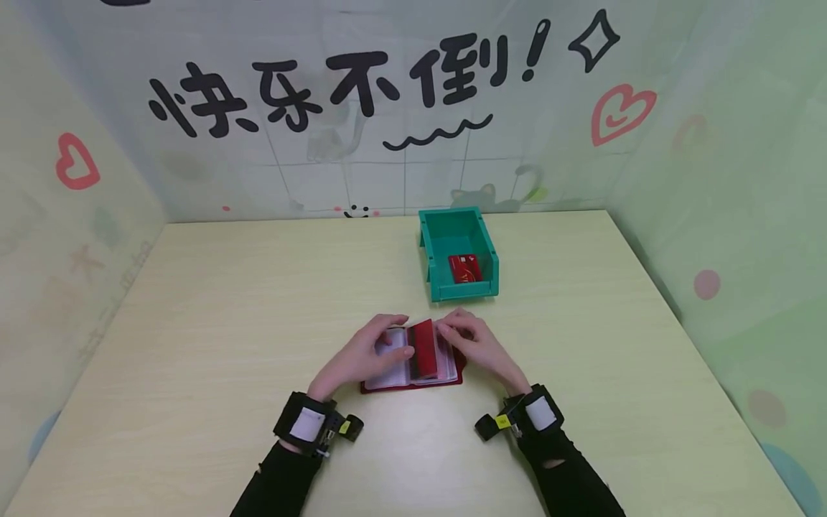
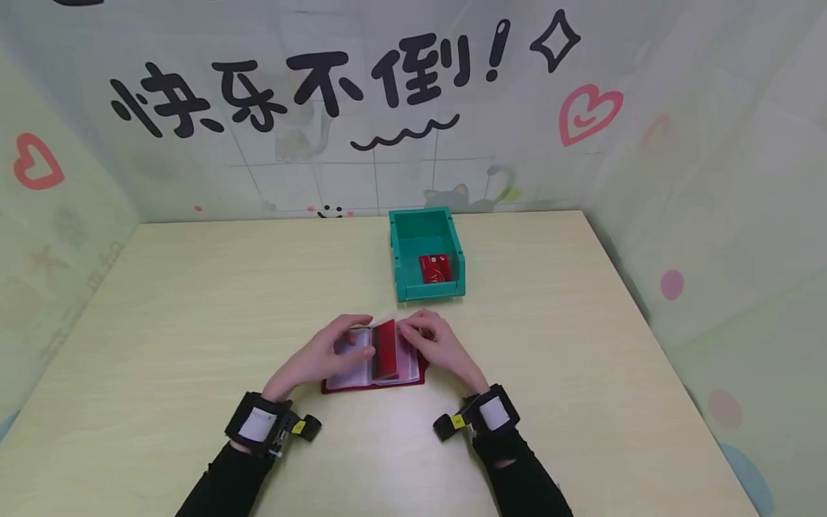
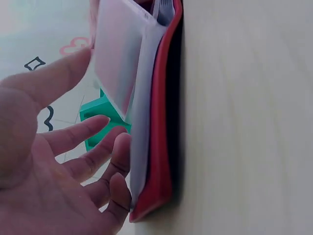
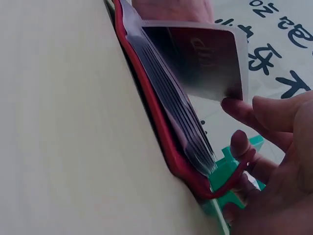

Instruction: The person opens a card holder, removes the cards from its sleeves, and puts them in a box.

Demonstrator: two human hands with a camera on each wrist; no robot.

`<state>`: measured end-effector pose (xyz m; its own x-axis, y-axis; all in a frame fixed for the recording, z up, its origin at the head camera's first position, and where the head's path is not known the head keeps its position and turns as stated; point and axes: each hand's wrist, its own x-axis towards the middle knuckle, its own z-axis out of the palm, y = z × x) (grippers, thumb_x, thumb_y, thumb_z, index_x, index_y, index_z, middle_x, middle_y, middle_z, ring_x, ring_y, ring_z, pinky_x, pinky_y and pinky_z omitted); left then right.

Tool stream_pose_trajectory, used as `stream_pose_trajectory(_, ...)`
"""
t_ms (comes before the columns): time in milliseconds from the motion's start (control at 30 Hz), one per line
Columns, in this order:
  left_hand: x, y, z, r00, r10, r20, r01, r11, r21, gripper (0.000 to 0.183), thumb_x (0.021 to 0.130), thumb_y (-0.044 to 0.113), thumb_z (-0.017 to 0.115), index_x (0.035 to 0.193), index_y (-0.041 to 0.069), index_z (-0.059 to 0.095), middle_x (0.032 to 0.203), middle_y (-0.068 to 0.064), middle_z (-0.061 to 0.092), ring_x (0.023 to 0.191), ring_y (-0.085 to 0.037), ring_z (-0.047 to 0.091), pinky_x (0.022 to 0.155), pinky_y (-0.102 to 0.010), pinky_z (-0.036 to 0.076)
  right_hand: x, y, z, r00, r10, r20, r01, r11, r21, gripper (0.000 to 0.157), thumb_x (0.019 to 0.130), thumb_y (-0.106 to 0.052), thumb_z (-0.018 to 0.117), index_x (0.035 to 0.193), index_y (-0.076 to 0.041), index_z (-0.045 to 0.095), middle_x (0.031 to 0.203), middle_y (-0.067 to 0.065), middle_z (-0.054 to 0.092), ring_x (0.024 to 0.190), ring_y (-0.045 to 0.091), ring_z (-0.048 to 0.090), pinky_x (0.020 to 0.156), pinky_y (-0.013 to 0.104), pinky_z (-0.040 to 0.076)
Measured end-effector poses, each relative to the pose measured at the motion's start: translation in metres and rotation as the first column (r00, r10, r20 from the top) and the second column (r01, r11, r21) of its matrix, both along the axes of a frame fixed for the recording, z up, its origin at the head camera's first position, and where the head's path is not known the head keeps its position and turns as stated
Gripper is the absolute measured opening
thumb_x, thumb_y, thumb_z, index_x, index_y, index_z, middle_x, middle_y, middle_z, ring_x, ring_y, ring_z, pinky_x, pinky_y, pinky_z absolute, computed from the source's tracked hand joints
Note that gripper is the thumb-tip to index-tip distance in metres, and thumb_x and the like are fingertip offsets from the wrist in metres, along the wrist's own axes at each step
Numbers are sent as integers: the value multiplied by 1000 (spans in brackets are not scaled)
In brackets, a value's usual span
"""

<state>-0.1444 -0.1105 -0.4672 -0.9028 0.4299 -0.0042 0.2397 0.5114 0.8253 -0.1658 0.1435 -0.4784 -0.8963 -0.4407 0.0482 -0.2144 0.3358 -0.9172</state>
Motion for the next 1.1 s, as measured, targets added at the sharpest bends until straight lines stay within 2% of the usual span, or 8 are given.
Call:
stream_pose_trajectory(133, -4, -4, 0, 1000, 22, 9, -23, 998, 55, 42, 101, 27, 61, 135, 2, 60, 127, -16, 65, 105, -23, 60, 90, -33, 51, 7, -8, -2, 991, 29, -132, -28, 1000, 12, 24, 98, -10, 62, 119, -3, 73, 105, 13, 67, 100, 12, 48, 85, 26, 42)
stream_pose_trajectory(333, -5, -6, 8, 987, 63, 149, -72, 996, 60, 43, 106, 41, 48, 119, 6, 71, 109, -11, 73, 102, -21, 65, 90, -34, 51, 17, -25, -8, 949, 61, -310, -55, 998, 28, 22, 91, -11, 73, 111, -8, 78, 100, 6, 70, 98, 15, 48, 89, 38, 28)
stream_pose_trajectory(500, -6, -8, 9, 981, 104, 161, -110, 993, 29, 42, 103, 44, 53, 111, 10, 75, 100, -7, 74, 90, -17, 61, 78, -28, 47, 20, -37, -17, 903, 35, -429, 7, 995, 95, 23, 83, -17, 82, 106, -12, 80, 93, 1, 67, 95, 15, 49, 89, 39, 28)
stream_pose_trajectory(600, -7, -14, 6, 984, 85, 156, -94, 995, 46, 35, 101, 38, 58, 109, 8, 75, 98, -8, 76, 84, -14, 62, 73, -26, 49, 22, -39, -19, 886, 12, -464, 60, 988, 141, 26, 82, -20, 84, 107, -13, 80, 92, 1, 66, 94, 15, 51, 90, 40, 30)
stream_pose_trajectory(733, -9, -22, 4, 980, 65, 189, -82, 993, 81, 28, 99, 30, 64, 108, 5, 74, 98, -11, 78, 79, -11, 66, 71, -24, 51, 22, -40, -20, 897, -29, -442, 112, 980, 162, 29, 81, -22, 84, 108, -12, 79, 96, 2, 68, 95, 17, 51, 89, 39, 34)
stream_pose_trajectory(867, -8, -28, 6, 962, 95, 257, -121, 989, 90, 34, 94, 25, 71, 116, -1, 69, 98, -14, 78, 78, -9, 69, 71, -24, 52, 21, -39, -19, 910, -42, -412, 126, 976, 178, 32, 81, -23, 84, 111, -13, 78, 98, 3, 67, 96, 17, 51, 88, 38, 36)
stream_pose_trajectory(967, -7, -31, 8, 937, 123, 328, -168, 980, 112, 40, 91, 18, 74, 119, -8, 63, 90, -15, 77, 71, -10, 69, 69, -28, 57, 21, -39, -19, 915, -36, -402, 126, 971, 201, 33, 82, -23, 84, 113, -14, 77, 98, 2, 66, 95, 17, 50, 88, 38, 35)
stream_pose_trajectory(1100, -6, -32, 9, 891, 183, 416, -242, 966, 94, 31, 89, 14, 77, 104, -9, 64, 75, -8, 74, 59, -10, 68, 62, -28, 60, 21, -41, -15, 930, -29, -366, 129, 959, 252, 32, 84, -24, 82, 115, -15, 76, 97, 1, 65, 95, 16, 50, 88, 38, 36)
